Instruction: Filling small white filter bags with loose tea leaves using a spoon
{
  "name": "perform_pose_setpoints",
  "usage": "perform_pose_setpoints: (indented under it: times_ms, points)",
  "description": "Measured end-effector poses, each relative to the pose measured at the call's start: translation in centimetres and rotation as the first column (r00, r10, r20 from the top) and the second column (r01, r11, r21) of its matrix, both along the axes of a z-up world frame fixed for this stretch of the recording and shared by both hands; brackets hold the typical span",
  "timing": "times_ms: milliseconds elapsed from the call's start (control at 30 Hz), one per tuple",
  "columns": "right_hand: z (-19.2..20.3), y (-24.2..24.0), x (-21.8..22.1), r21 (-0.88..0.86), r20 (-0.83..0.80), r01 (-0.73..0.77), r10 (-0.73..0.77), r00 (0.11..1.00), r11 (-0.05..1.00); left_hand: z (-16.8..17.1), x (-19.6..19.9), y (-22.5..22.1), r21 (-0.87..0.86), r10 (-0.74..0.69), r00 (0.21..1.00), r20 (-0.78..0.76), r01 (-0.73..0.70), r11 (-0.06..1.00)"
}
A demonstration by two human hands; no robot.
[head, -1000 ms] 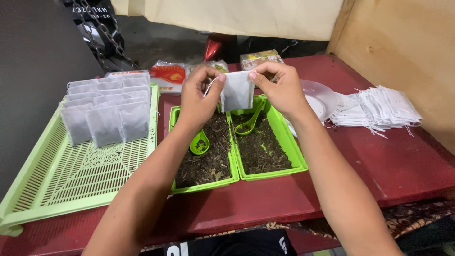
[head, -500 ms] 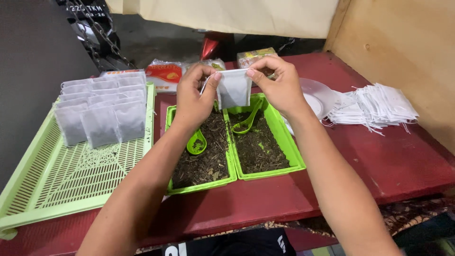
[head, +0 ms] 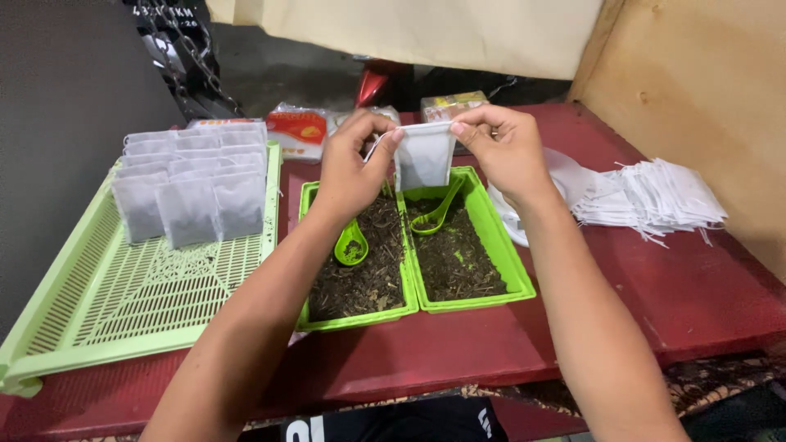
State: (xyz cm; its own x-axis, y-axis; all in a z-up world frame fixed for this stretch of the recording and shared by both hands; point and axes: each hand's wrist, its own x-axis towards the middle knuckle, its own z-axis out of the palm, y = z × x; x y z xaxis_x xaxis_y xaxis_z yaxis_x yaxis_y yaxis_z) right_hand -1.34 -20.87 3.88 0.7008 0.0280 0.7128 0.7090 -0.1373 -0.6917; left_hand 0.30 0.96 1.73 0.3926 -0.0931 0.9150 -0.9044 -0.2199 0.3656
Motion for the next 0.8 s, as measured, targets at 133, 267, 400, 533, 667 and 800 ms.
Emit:
perform_pose_setpoints:
  times_ms: [133,267,400,533,667,800]
  points:
    - [0.4,-0.6,0.8,-0.026,0.018,0.003,-0.002,1.0,1.0,1.1,-0.4,0.3,0.018,-0.009,1.0,0.003,0.009,1.0]
    - [1.0,-0.7,0.6,-0.033,0.006,0.006,-0.006,1.0,0.999,1.7,-0.9,0.5,0.027,0.02,0.998,-0.058,-0.018,0.999]
    - [1.0,-1.5,1.3,-0.054,-0.018,0.023,-0.024,1.0,0.998,3.3,-1.6,0.6,0.085,0.057,0.996,-0.07,-0.051,0.995]
    - [0.9,-2.6,1.9,-0.075,-0.016,0.026,-0.027,0.999,0.997,3.9,-1.4,0.0,0.118,0.06,0.995,-0.074,-0.051,0.992]
    - [1.8,-4.4,0.5,-0.153,-0.026,0.077,-0.082,0.996,0.985,4.3,-0.8,-1.8,0.137,0.018,0.997,-0.076,-0.008,0.991]
    - [2.3,-8.0,0.2,-0.251,-0.091,0.139,-0.166,0.982,0.958,4.3,1.3,-4.8,0.19,-0.005,0.998,-0.065,0.017,0.982]
